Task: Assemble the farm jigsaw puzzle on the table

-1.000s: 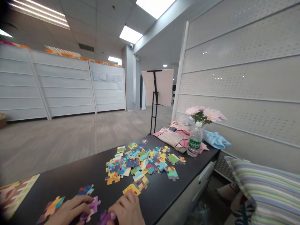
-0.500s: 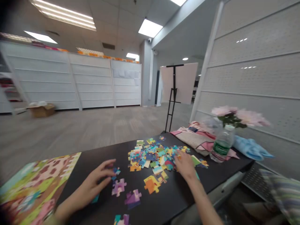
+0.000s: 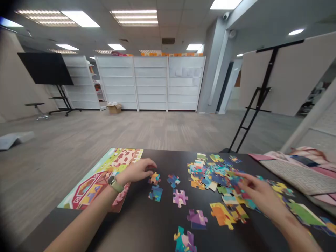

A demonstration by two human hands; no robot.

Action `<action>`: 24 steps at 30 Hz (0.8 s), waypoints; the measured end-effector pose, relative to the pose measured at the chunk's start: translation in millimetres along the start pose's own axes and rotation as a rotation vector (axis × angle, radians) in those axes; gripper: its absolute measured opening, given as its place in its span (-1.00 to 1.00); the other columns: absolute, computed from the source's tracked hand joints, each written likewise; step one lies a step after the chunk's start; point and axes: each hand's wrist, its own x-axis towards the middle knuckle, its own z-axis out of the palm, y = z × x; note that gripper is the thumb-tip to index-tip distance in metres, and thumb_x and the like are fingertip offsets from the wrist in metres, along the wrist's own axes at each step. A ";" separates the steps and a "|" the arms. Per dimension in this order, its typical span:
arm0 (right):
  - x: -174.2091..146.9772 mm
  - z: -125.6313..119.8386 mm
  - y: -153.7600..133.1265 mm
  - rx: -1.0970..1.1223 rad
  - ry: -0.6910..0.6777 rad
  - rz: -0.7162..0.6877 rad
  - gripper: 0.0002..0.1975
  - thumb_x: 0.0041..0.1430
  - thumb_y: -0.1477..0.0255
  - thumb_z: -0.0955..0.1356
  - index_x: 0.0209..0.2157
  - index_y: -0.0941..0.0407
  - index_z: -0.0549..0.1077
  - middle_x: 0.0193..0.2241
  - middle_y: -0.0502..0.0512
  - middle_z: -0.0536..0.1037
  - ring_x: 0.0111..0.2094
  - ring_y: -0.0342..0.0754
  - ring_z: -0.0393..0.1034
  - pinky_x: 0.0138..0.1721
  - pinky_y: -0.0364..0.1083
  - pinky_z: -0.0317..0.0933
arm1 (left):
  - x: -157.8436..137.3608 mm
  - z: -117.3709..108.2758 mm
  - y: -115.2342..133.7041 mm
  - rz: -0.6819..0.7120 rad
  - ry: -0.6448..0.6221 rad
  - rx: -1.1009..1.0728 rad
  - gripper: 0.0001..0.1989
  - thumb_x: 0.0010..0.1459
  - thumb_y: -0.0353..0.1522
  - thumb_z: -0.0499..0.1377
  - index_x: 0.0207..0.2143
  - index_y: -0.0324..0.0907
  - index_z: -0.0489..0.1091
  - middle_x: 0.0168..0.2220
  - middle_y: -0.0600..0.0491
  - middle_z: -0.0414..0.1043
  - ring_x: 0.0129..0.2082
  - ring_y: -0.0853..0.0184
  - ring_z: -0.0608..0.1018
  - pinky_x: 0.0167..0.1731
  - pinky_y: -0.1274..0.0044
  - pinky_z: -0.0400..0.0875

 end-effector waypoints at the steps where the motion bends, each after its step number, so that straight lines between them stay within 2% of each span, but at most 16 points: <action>1: -0.3 20.6 -25.9 0.063 -0.118 0.044 -0.51 -0.01 0.02 0.43 -0.14 0.05 0.56 -0.50 0.17 0.61 -0.47 0.12 0.51 -0.44 0.04 0.30 | -0.8 2.2 -4.1 -0.025 -0.012 0.001 -0.65 0.02 -0.32 0.32 -0.09 -0.16 0.52 -0.17 -0.02 0.50 -0.19 0.18 0.53 -0.13 0.41 0.38; 3: -0.8 66.0 -75.0 0.208 -0.276 0.048 -0.54 -0.02 0.04 0.45 -0.19 0.08 0.49 -0.48 0.14 0.62 -0.41 0.09 0.52 -0.39 -0.01 0.31 | -2.0 7.7 -11.1 -0.071 -0.029 -0.013 -0.56 -0.10 -0.28 0.40 -0.12 -0.19 0.52 -0.18 -0.04 0.46 -0.22 0.15 0.51 -0.16 0.39 0.37; 5: -1.8 109.8 -110.8 0.329 -0.372 0.041 -0.57 -0.02 0.08 0.48 -0.21 0.06 0.42 -0.49 0.05 0.60 -0.44 0.00 0.48 -0.43 -0.07 0.24 | -2.7 13.2 -15.5 -0.102 -0.035 -0.049 -0.59 -0.17 -0.29 0.43 -0.21 -0.20 0.52 -0.22 -0.01 0.42 -0.26 0.18 0.48 -0.20 0.41 0.35; 8: -5.6 159.0 -132.0 0.497 -0.399 0.049 -0.57 -0.11 0.13 0.53 -0.32 0.06 0.37 -0.56 -0.07 0.52 -0.53 -0.11 0.36 -0.47 -0.13 0.16 | -1.3 19.3 -17.3 -0.133 -0.008 -0.139 -0.63 -0.24 -0.33 0.45 -0.33 -0.18 0.44 -0.29 0.07 0.38 -0.32 0.25 0.43 -0.28 0.47 0.31; 10: -9.2 177.2 -130.7 0.606 -0.397 0.084 -0.56 -0.09 0.11 0.53 -0.36 0.06 0.34 -0.56 -0.07 0.51 -0.53 -0.12 0.36 -0.47 -0.13 0.19 | 1.7 23.5 -14.9 -0.145 0.029 -0.228 -0.66 -0.18 -0.33 0.41 -0.38 -0.16 0.34 -0.36 0.12 0.35 -0.36 0.30 0.41 -0.33 0.50 0.28; 13: -13.6 185.4 -123.1 0.674 -0.365 0.107 -0.55 -0.04 0.05 0.50 -0.42 0.05 0.29 -0.57 -0.06 0.48 -0.53 -0.10 0.38 -0.47 -0.11 0.23 | 6.9 33.4 -2.4 -0.133 0.061 -0.414 -0.74 0.02 -0.29 0.27 -0.37 -0.11 0.20 -0.42 0.16 0.34 -0.38 0.34 0.45 -0.37 0.54 0.29; 15: -14.9 183.6 -121.0 0.692 -0.303 0.094 -0.56 0.00 0.04 0.48 -0.37 0.05 0.29 -0.57 -0.09 0.45 -0.52 -0.10 0.37 -0.45 -0.11 0.25 | 8.3 42.4 11.9 -0.112 0.036 -0.538 -0.72 0.07 -0.25 0.24 -0.35 -0.10 0.15 -0.42 0.16 0.35 -0.39 0.35 0.49 -0.38 0.55 0.34; 19: -15.8 179.0 -125.1 0.696 -0.159 0.011 -0.55 0.08 0.10 0.45 -0.10 0.06 0.38 -0.53 -0.10 0.44 -0.48 -0.09 0.37 -0.42 -0.10 0.27 | 5.1 59.4 40.3 -0.090 -0.028 -0.740 -0.70 0.08 -0.21 0.28 -0.34 -0.13 0.20 -0.46 0.16 0.35 -0.44 0.36 0.53 -0.39 0.54 0.39; 24: -19.2 181.8 -128.2 0.662 -0.151 -0.025 -0.61 0.11 0.11 0.44 -0.15 0.08 0.42 -0.52 -0.05 0.49 -0.45 -0.05 0.42 -0.38 -0.08 0.28 | 3.5 71.3 49.2 -0.115 -0.014 -0.976 -0.63 -0.01 -0.26 0.42 -0.25 -0.18 0.33 -0.42 0.13 0.44 -0.47 0.41 0.53 -0.36 0.54 0.43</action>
